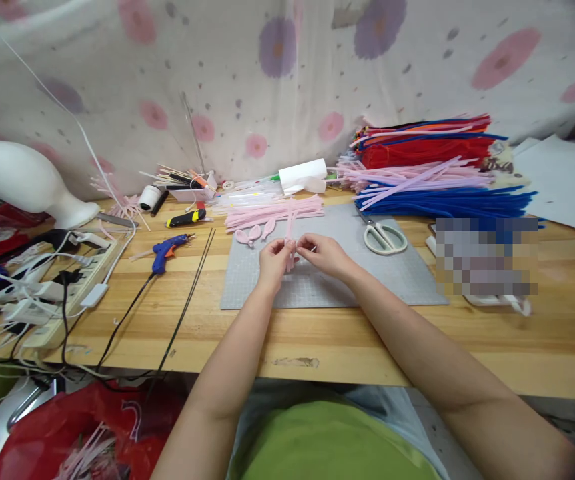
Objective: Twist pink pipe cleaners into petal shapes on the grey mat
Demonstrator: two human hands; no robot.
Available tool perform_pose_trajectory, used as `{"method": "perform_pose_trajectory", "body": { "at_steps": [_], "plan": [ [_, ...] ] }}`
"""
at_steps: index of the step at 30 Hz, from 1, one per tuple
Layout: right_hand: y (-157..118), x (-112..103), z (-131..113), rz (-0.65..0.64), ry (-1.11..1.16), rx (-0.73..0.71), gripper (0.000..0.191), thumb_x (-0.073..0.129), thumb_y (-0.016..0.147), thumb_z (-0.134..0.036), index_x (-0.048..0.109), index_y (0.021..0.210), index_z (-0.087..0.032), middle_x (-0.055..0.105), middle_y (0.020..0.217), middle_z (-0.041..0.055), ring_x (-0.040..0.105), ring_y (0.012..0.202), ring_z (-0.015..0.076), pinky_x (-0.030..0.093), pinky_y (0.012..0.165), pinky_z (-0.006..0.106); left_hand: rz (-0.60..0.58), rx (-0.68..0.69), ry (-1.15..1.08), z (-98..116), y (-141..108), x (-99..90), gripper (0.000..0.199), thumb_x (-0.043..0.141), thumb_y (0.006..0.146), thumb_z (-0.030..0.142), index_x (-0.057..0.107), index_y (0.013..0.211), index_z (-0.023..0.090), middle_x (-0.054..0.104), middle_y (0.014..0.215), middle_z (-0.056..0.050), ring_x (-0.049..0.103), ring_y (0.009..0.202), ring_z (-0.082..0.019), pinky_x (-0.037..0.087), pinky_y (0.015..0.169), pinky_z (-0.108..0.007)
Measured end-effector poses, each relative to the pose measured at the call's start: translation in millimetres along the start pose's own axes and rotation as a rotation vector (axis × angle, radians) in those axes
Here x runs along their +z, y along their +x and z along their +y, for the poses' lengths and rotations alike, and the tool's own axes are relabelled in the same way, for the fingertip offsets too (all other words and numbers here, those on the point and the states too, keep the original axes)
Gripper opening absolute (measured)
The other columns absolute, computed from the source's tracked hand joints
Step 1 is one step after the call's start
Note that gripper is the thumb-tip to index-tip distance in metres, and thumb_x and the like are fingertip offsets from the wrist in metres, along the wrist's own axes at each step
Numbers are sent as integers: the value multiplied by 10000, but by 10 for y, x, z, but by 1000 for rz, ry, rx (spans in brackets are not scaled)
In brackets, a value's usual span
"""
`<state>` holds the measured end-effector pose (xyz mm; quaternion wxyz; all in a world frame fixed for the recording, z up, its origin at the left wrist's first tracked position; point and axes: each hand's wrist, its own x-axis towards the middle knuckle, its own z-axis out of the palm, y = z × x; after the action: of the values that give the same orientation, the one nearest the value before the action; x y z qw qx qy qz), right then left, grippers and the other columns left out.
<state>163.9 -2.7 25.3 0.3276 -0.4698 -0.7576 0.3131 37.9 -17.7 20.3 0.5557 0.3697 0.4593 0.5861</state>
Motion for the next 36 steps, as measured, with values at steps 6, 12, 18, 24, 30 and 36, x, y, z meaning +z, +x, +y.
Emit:
{"method": "perform_pose_trajectory", "body": {
  "at_steps": [6, 12, 18, 24, 30, 36],
  "plan": [
    [-30, 25, -59, -86, -100, -82, 148, 462, 752, -250, 586, 765, -171, 614, 740, 12, 495, 621, 103, 349, 592, 216, 35, -10, -24, 34, 43, -55, 254, 671, 565, 353, 604, 678, 136, 550, 607, 18, 502, 561, -63, 400, 535, -191],
    [-41, 50, -34, -57, -128, -68, 163, 448, 770, -288, 574, 760, -183, 606, 734, 12, 486, 615, 109, 335, 582, 219, 24, 25, 8, 81, 70, -123, 283, 639, 595, 405, 614, 696, 142, 570, 634, 2, 514, 561, -81, 412, 531, -216],
    [-68, 63, -29, -97, -183, -79, 153, 449, 772, -291, 564, 749, -193, 609, 739, 13, 485, 617, 115, 325, 578, 221, -9, 22, 119, 124, 61, -132, 325, 612, 618, 441, 643, 739, 141, 605, 681, -25, 550, 620, -104, 423, 561, -226],
    [-76, 43, -52, -90, -196, -85, 138, 438, 778, -278, 547, 754, -196, 596, 724, 7, 478, 614, 115, 310, 569, 223, 58, 97, 122, 113, 85, -155, 273, 622, 618, 389, 646, 693, 128, 554, 597, 7, 494, 516, -73, 429, 523, -226],
    [-88, 36, -117, -68, -230, -162, 112, 437, 776, -233, 541, 769, -192, 594, 754, 19, 481, 636, 117, 313, 591, 230, 152, 248, 232, 82, 99, -168, 254, 593, 656, 382, 657, 689, 138, 522, 553, 24, 451, 483, -61, 377, 495, -201],
    [-93, 90, -87, -55, -94, -113, 111, 457, 765, -259, 540, 752, -186, 579, 728, 12, 475, 636, 113, 338, 601, 234, 186, 301, 261, 64, 106, -163, 255, 589, 662, 393, 636, 633, 144, 485, 511, 36, 419, 489, -57, 351, 503, -190]
  ]
}}
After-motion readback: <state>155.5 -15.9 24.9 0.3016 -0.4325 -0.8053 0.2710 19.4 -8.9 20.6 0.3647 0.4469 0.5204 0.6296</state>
